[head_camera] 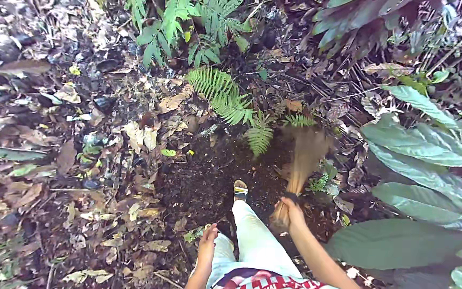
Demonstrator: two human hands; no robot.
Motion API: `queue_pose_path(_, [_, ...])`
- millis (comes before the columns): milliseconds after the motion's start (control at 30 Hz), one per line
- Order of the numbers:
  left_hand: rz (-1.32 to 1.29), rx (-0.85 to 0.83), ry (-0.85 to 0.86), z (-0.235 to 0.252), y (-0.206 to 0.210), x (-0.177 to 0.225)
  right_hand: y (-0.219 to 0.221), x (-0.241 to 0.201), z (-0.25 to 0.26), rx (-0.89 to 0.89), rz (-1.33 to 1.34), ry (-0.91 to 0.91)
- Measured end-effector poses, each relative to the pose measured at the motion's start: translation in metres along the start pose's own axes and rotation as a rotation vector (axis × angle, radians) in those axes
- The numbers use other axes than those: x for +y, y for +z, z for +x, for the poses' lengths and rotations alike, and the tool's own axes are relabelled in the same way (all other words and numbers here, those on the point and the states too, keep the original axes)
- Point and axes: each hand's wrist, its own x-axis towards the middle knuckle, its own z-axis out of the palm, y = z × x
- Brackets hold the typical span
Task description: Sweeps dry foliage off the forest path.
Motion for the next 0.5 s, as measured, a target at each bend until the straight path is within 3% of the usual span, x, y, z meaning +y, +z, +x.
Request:
queue_pose_path(67, [0.009,0.040,0.011,-0.004,0.001,-0.001,0.010,0.009,-0.023,0.051,0.087,-0.033])
queue_pose_path(133, [0.019,0.029,-0.015,-0.002,0.009,0.000,0.004,-0.004,-0.037,0.014,0.080,0.053])
queue_pose_path(233, [-0.041,-0.041,-0.112,-0.002,0.030,0.006,-0.010,-0.025,-0.027,-0.223,-0.184,0.315])
queue_pose_path(367, [-0.082,-0.491,-0.265,-0.016,0.073,0.025,-0.018,-0.038,-0.027,-0.722,-0.573,0.547])
queue_pose_path(433, [-0.170,-0.610,-0.344,-0.036,0.096,0.033,-0.019,-0.033,-0.049,-0.826,-0.598,0.536])
queue_pose_path(500, [-0.247,-0.650,-0.383,-0.045,0.107,0.041,-0.020,-0.029,-0.063,-0.791,-0.568,0.494])
